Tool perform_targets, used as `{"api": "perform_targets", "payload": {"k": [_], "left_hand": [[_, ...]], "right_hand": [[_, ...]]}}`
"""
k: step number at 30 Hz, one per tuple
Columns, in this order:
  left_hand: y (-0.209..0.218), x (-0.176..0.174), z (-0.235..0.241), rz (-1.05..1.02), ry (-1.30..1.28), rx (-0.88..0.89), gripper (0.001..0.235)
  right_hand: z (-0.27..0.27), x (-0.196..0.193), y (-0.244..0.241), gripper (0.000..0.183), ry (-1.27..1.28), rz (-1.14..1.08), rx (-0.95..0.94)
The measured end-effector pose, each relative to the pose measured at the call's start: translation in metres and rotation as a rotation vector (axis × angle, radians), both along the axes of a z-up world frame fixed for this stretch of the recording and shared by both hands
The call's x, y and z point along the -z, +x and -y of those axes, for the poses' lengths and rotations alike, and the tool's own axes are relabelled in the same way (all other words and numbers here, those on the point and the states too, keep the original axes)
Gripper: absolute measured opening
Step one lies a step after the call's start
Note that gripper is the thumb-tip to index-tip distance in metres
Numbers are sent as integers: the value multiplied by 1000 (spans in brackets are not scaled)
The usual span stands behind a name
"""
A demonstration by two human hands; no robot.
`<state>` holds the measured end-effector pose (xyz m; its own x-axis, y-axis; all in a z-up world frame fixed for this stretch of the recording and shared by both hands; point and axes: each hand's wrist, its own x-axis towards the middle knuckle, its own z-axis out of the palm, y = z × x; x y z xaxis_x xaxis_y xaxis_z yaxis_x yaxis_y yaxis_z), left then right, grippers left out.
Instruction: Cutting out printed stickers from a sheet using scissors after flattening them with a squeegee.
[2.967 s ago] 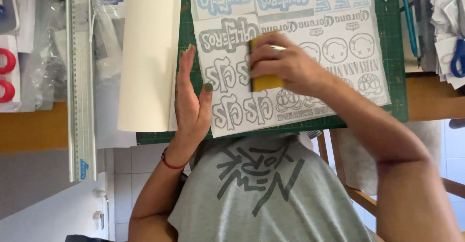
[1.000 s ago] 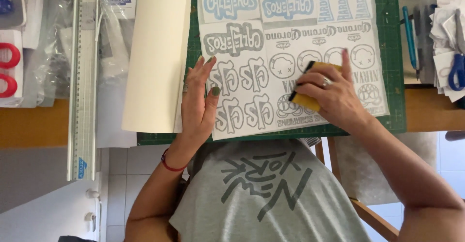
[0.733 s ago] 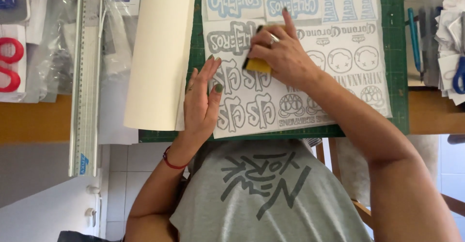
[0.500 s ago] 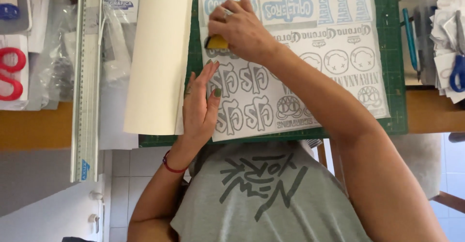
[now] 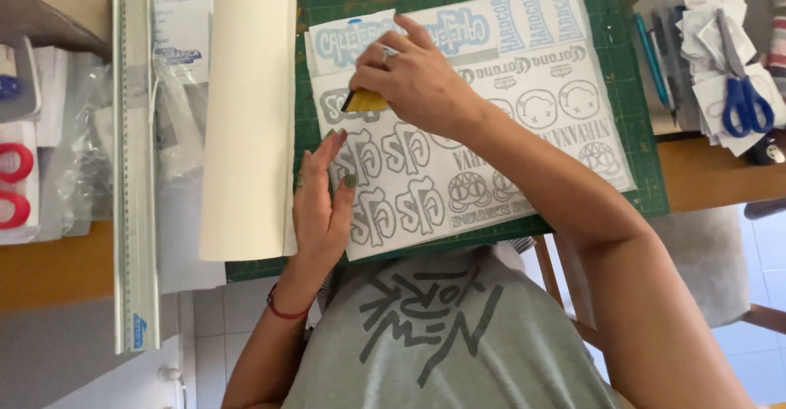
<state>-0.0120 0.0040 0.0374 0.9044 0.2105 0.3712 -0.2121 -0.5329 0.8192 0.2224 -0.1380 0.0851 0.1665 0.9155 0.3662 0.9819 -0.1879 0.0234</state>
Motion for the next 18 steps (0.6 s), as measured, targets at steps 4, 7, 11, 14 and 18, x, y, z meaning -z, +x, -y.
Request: {"api": "perform_targets", "payload": {"k": [4, 7, 11, 14, 18], "left_hand": [[-1, 0, 1, 42, 28, 26, 55], [-2, -4, 1, 34, 34, 45, 55], [-1, -7, 2, 26, 51, 22, 55], [0, -6, 1, 24, 62, 16, 56], [0, -5, 1, 6, 81, -9, 58]], "right_hand": [[66, -6, 7, 25, 18, -135, 150], [119, -7, 25, 28, 80, -405, 326], [181, -3, 79, 28, 206, -200, 516], [216, 2, 114, 34, 244, 41, 715], [232, 25, 134, 28, 210, 235, 938]]}}
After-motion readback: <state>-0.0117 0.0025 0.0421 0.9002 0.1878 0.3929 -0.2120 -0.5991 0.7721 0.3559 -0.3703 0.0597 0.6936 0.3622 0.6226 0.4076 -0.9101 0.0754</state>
